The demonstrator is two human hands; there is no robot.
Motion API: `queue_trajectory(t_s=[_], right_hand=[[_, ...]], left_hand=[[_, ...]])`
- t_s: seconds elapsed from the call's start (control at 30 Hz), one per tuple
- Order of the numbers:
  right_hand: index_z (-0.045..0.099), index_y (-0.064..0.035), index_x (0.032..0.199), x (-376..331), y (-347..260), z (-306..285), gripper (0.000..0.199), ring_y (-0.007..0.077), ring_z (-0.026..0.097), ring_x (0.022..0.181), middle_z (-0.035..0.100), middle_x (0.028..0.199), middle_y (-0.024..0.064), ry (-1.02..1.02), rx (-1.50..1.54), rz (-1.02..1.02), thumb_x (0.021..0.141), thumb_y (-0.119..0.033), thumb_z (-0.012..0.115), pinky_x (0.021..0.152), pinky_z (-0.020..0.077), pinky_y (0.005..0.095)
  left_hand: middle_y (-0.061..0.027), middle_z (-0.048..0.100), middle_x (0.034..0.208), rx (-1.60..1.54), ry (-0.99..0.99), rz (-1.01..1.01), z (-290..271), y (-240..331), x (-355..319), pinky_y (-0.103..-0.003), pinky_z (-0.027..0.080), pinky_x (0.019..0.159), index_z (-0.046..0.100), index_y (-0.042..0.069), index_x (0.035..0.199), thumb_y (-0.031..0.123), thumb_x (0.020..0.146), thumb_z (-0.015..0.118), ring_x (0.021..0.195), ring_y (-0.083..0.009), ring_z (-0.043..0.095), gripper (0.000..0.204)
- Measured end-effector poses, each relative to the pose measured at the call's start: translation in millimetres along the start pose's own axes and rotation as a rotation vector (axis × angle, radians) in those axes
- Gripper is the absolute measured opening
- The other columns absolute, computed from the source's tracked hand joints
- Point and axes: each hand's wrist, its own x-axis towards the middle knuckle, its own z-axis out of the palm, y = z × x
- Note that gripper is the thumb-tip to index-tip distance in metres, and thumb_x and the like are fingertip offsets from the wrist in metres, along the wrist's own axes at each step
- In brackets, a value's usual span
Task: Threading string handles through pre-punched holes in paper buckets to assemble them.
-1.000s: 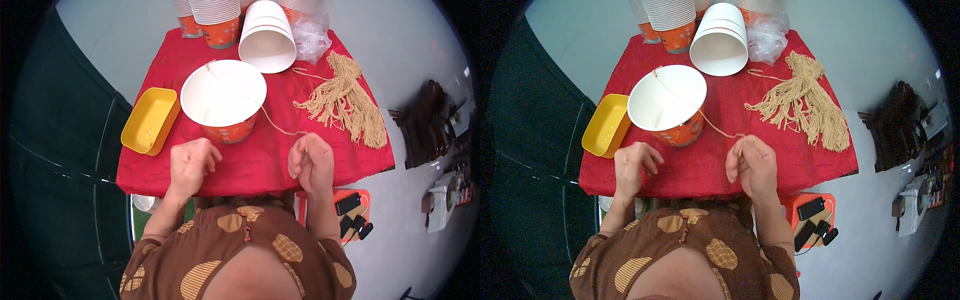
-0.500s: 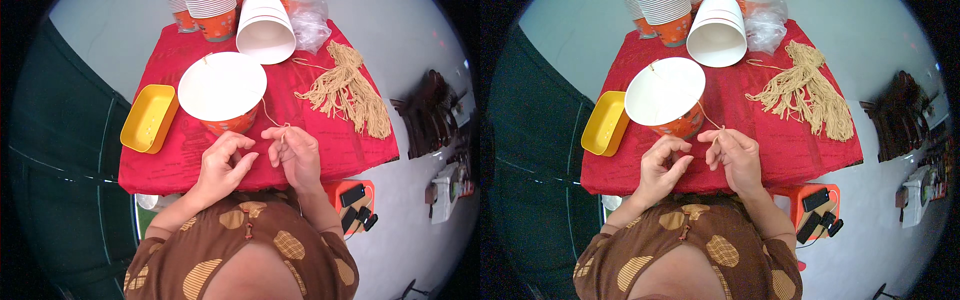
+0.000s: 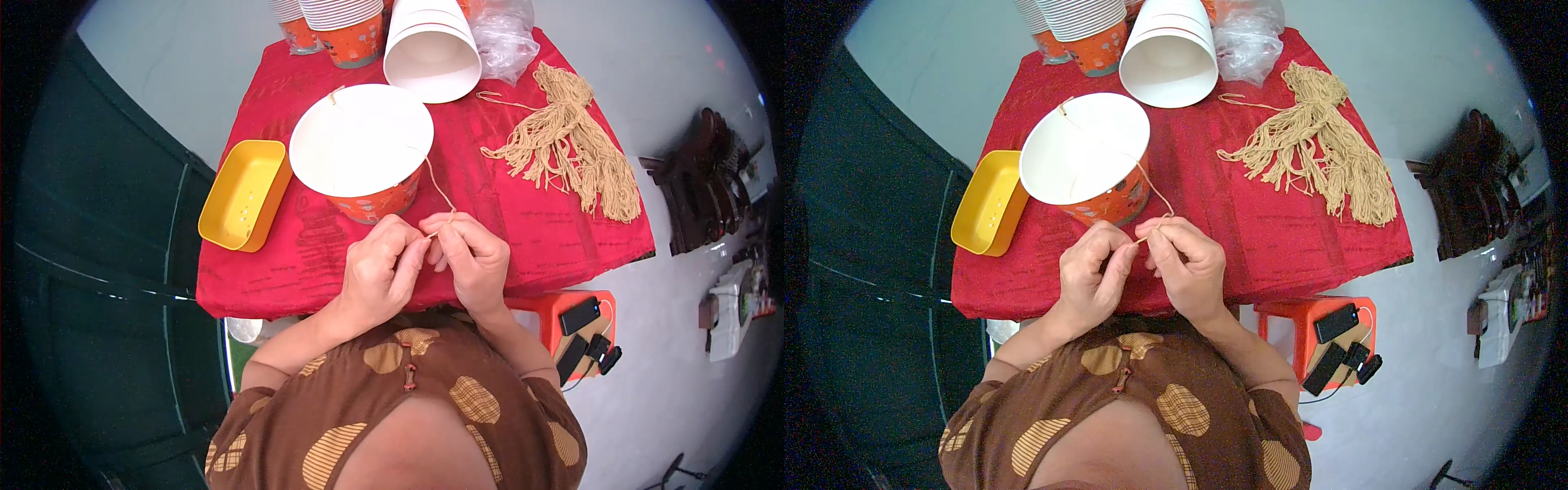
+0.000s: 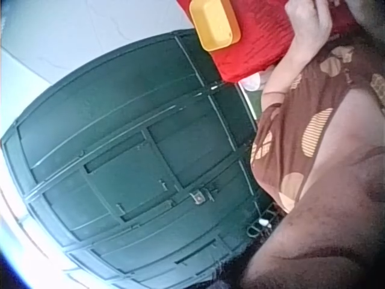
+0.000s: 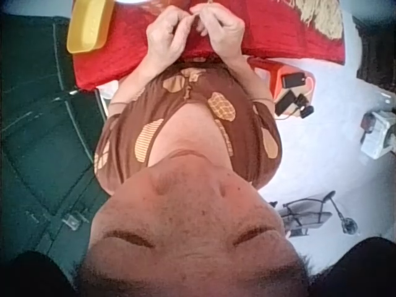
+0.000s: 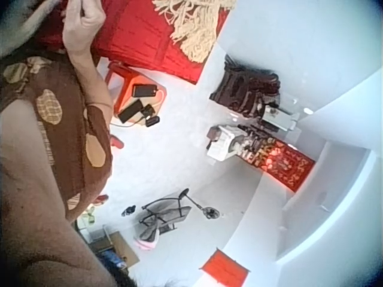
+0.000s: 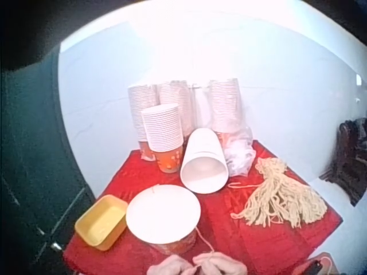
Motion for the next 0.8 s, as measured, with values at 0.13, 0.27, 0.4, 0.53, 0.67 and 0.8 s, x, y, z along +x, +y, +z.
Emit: queue_trajectory(t_s=[0.13, 0.27, 0.4, 0.53, 0.67, 0.8], right_hand=[[0.063, 0.0044, 0.087, -3.8, 7.9, -13.5, 0.008, 0.011, 0.06, 0.067, 0.066, 0.089, 0.0096, 0.119, -0.207, -0.076, 0.089, 0.001, 0.056, 0.06, 0.048, 0.0255], [0.062, 0.0033, 0.102, -2.9, 2.0, -8.1, 0.014, 0.0099, 0.059, 0.068, 0.066, 0.091, 0.0094, 0.089, -0.141, -0.242, 0.091, 0.003, 0.053, 0.062, 0.0488, 0.0254], [0.06, 0.0027, 0.111, -5.4, -2.5, -7.2, 0.019, 0.0067, 0.057, 0.066, 0.066, 0.084, 0.0047, -0.197, -0.016, 0.072, 0.093, -0.003, 0.057, 0.058, 0.0468, 0.0225], [0.062, 0.0019, 0.101, -5.4, 1.1, -5.6, 0.013, 0.0066, 0.055, 0.064, 0.061, 0.077, 0.004, -0.174, -0.114, 0.003, 0.089, -0.002, 0.063, 0.057, 0.0451, 0.0231], [0.062, 0.0003, 0.089, 0.9, -5.0, -4.4, 0.006, 0.007, 0.051, 0.061, 0.059, 0.074, 0.0038, -0.193, -0.246, -0.121, 0.085, 0.001, 0.066, 0.054, 0.0414, 0.0239], [0.062, -0.0001, 0.086, 1.8, -9.8, -3.6, 0.004, 0.0072, 0.049, 0.059, 0.056, 0.072, 0.0031, -0.173, -0.255, -0.128, 0.084, 0.003, 0.065, 0.052, 0.0386, 0.0235]], left_hand=[[-0.0117, 0.053, 0.069, -0.002, -0.046, -0.067, -7.9, 2.2, 3.4, -0.034, 0.042, 0.049, 0.057, -0.001, 0.08, -0.005, 0.082, 0.064, 0.058, -0.0254, 0.055, 0.008], [-0.0118, 0.053, 0.067, -0.011, -0.105, -0.087, -13.0, 4.6, 4.2, -0.035, 0.042, 0.05, 0.057, -0.002, 0.079, -0.005, 0.082, 0.063, 0.058, -0.0255, 0.055, 0.008], [-0.0119, 0.053, 0.067, 0.0, -0.098, -0.073, -16.0, 6.5, 2.4, -0.035, 0.042, 0.05, 0.056, -0.002, 0.078, -0.005, 0.083, 0.063, 0.058, -0.0258, 0.055, 0.009], [-0.0123, 0.053, 0.067, -0.015, -0.102, -0.103, -17.9, 7.4, 2.0, -0.035, 0.042, 0.05, 0.057, -0.002, 0.077, -0.004, 0.083, 0.063, 0.057, -0.0261, 0.054, 0.009], [-0.0074, 0.053, 0.068, -0.024, -0.124, -0.197, -22.4, 2.9, -1.5, -0.028, 0.04, 0.055, 0.057, -0.002, 0.077, 0.002, 0.09, 0.06, 0.06, -0.0152, 0.051, 0.014], [-0.0081, 0.053, 0.066, -0.034, 0.007, -0.192, -31.7, 5.8, 1.9, -0.029, 0.041, 0.053, 0.058, -0.002, 0.076, -0.003, 0.086, 0.061, 0.057, -0.0165, 0.052, 0.011]])
